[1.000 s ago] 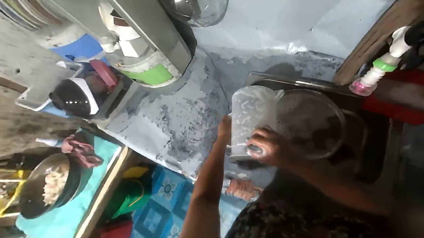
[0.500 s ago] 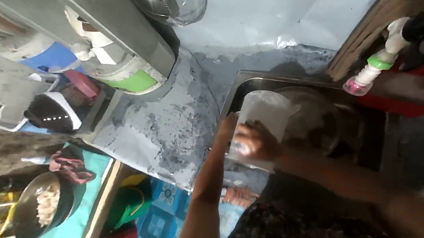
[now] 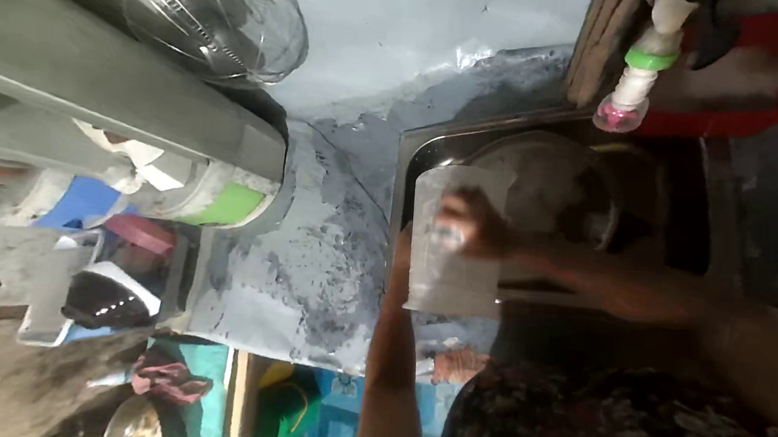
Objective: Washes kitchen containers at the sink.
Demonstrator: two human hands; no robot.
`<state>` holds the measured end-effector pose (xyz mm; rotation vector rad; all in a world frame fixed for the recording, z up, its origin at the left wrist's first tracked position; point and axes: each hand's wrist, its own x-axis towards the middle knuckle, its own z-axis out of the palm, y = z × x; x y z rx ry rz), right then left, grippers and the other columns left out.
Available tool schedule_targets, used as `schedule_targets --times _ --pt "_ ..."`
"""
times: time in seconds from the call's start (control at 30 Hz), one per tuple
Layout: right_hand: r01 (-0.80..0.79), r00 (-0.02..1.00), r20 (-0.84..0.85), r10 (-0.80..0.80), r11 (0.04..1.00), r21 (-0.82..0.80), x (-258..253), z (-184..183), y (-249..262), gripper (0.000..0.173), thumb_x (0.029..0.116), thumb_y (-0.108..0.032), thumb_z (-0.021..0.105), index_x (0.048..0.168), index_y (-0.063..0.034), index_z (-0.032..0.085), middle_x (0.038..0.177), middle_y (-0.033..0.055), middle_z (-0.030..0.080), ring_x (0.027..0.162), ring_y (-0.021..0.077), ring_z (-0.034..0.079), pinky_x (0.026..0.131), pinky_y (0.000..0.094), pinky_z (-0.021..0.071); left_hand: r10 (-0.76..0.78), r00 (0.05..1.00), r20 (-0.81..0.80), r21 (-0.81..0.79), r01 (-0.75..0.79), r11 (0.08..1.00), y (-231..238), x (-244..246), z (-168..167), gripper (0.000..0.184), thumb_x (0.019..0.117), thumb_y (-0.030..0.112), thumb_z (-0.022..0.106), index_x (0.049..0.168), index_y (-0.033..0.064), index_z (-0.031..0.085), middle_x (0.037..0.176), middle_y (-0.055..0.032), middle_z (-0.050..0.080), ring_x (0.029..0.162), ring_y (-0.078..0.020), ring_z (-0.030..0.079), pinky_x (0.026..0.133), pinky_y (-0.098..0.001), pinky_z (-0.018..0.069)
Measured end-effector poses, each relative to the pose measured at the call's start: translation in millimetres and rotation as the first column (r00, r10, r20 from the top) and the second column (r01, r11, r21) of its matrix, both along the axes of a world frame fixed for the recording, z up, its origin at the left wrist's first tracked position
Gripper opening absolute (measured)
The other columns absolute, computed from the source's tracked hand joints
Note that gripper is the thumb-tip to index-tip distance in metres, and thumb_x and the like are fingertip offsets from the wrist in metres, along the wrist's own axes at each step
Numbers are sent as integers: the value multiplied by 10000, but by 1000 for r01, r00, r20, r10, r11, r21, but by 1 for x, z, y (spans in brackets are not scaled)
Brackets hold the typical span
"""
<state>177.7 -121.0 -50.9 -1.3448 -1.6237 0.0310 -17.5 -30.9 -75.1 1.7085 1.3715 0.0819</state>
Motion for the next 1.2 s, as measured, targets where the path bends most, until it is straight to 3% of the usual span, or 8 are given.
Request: schedule_targets --times 0.13,0.33,0.43,0.53,0.77,0.97,1.07,1.2 --pt "425 894 -127 -429 903 -59 58 -18 35 256 853 -207 748 1003 -2 728 1142 258 669 1086 438 637 900 608 501 2 999 34 12 -2 1000 -4 5 2 420 1107 213 428 1484 31 467 1430 -224 548 1278 -324 547 1060 -490 445" --pt "-147 987 72 142 986 74 -36 -4 -43 234 819 -319 741 945 -124 766 1065 159 722 1034 362 675 910 542 514 41 972 232 -57 -29 998 0 7 -8 446 1121 280 367 1489 51 469 1423 -173 568 1268 -221 567 1073 -408 461" --pt "113 993 -22 -114 993 -47 14 -5 -17 253 843 -177 739 1016 8 756 1094 265 694 1052 465 655 901 621 494 28 965 260 -60 -13 998 0 1 -13 438 1122 266 358 1496 61 454 1409 -168 569 1240 -202 568 1051 -395 471" --pt "537 831 -26 -556 813 -226 63 -11 23 314 875 -192 721 1109 17 720 1180 299 655 1143 523 585 904 674 457 -72 971 229 55 61 997 11 3 -25 422 1096 317 430 1478 157 504 1399 -116 601 1249 -224 592 1040 -468 492" --pt "120 992 -1 -122 978 -173 -35 16 -66 286 751 -181 807 999 -44 768 1081 238 696 1040 455 658 848 606 526 99 944 314 -85 -76 994 -14 1 -29 438 1129 211 313 1472 -34 431 1400 -201 554 1229 -175 566 1046 -330 471" --pt "543 777 -104 -621 745 -386 47 0 4 300 892 -178 705 1150 -25 710 1243 302 582 1126 479 588 864 596 511 111 971 210 -79 -97 992 -31 7 -18 464 1132 250 315 1535 31 385 1489 -200 497 1345 -251 499 1119 -420 414" --pt "375 843 -201 -498 814 -443 13 13 -25 357 881 -150 730 1209 -13 690 1319 308 536 1152 461 588 888 555 554 157 936 315 -93 -134 987 -38 -4 -29 465 1137 242 272 1498 -19 403 1428 -195 532 1261 -166 535 1072 -327 441" --pt "421 857 -78 -508 781 -462 26 15 -22 339 891 -173 729 1194 -23 712 1335 315 543 1155 485 592 835 578 553 76 974 212 -48 -67 997 -31 3 -25 448 1127 148 296 1512 -72 358 1484 -274 467 1355 -270 481 1135 -385 389"
